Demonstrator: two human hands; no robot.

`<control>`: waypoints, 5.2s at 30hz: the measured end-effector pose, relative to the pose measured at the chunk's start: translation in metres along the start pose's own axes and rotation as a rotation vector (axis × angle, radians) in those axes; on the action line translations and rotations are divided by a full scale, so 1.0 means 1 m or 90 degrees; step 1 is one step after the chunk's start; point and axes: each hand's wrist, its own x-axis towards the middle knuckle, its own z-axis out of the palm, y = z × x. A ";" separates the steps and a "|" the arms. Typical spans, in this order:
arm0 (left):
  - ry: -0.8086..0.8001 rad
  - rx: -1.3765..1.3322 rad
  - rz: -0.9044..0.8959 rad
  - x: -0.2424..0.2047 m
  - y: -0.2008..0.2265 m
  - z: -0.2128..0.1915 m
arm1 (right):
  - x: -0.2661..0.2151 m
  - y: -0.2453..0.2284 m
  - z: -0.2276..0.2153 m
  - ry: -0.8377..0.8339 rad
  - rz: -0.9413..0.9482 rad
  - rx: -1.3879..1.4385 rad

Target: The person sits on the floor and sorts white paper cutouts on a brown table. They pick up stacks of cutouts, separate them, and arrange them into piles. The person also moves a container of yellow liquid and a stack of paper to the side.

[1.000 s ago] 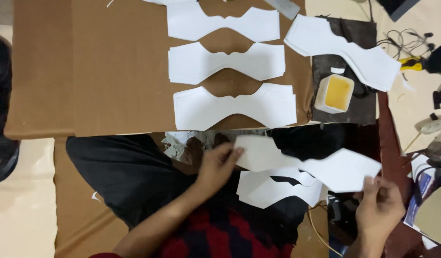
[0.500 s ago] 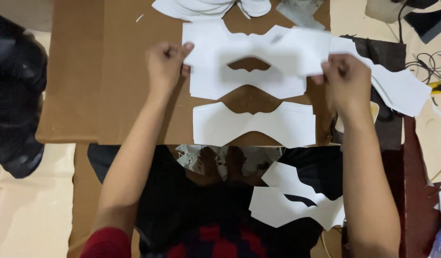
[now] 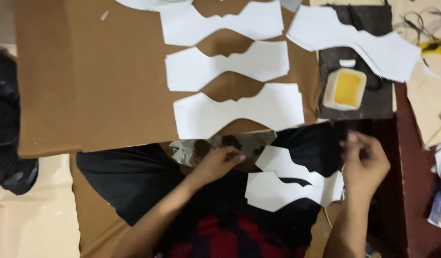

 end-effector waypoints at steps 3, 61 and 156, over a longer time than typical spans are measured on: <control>-0.008 -0.080 0.000 0.046 -0.059 0.065 | -0.033 0.099 -0.043 0.041 0.088 -0.066; 0.474 -0.334 0.209 -0.003 0.019 -0.133 | 0.095 -0.125 0.061 -0.324 0.066 0.092; -0.137 0.071 -0.021 -0.012 -0.071 0.083 | -0.046 0.128 -0.062 -0.032 0.191 -0.023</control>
